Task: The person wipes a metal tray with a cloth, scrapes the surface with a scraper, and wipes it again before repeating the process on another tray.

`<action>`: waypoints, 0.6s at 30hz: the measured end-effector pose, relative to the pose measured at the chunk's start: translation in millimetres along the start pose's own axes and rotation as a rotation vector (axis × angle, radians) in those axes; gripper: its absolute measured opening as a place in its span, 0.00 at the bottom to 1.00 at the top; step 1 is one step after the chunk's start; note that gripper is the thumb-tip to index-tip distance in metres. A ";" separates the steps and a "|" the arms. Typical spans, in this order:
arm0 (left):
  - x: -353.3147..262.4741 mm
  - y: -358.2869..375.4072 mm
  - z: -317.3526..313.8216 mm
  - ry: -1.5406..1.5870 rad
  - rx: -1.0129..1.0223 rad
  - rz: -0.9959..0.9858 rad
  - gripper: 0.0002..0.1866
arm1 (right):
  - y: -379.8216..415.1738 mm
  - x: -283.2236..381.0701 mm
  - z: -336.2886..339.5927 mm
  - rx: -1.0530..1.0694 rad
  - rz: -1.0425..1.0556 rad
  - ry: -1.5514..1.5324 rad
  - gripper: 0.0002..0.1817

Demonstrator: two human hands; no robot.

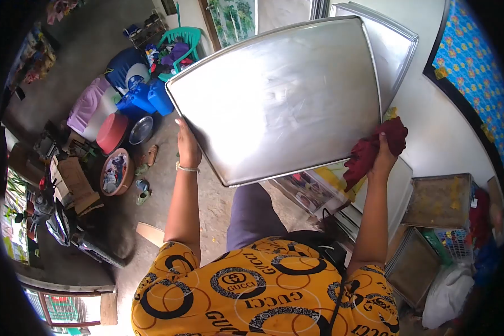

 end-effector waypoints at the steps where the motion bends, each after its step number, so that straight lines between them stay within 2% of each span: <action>1: -6.8 0.8 -10.5 0.151 0.043 -0.005 0.41 | -0.5 -0.4 8.2 0.006 0.017 -0.023 0.18; 5: -31.4 -3.6 -45.6 0.566 0.109 -0.016 0.39 | -1.6 4.6 28.6 0.068 0.003 -0.218 0.24; 8: -50.4 -10.9 -60.5 0.588 0.229 -0.164 0.34 | 2.6 33.4 11.0 0.175 -0.094 -0.537 0.26; 9: -45.6 -14.9 -57.5 0.674 0.310 -0.090 0.29 | 1.5 42.6 8.8 0.285 -0.070 -0.529 0.26; 12: -40.0 -16.7 -44.1 1.103 1.093 0.265 0.20 | -9.6 60.0 6.8 0.498 -0.114 -0.425 0.27; 13: -23.3 -18.2 -35.0 0.887 0.805 0.337 0.21 | -18.7 64.1 15.1 0.488 -0.209 -0.338 0.27; 14: -11.5 -21.2 -28.2 0.780 0.783 0.473 0.24 | -29.4 69.7 23.7 0.476 -0.302 -0.252 0.27; 16: -35.2 -4.2 -30.6 0.612 0.778 0.608 0.29 | -47.2 76.7 43.3 0.442 -0.492 -0.077 0.27; 17: -40.5 -1.9 -35.3 0.560 0.796 0.569 0.29 | -50.7 78.1 45.3 0.420 -0.590 0.010 0.27; 18: -42.0 0.4 -40.3 0.508 0.813 0.532 0.30 | -56.4 78.3 45.6 0.368 -0.476 0.127 0.27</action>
Point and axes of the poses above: each hand's wrist, its own y-axis away from the middle knuckle, its own z-axis out of the back of the hand, x = y × z, the point moved 2 cm from there along -y, towards the middle knuckle, and after that the axes turned 12 degrees about x, right-handed, at the moved point
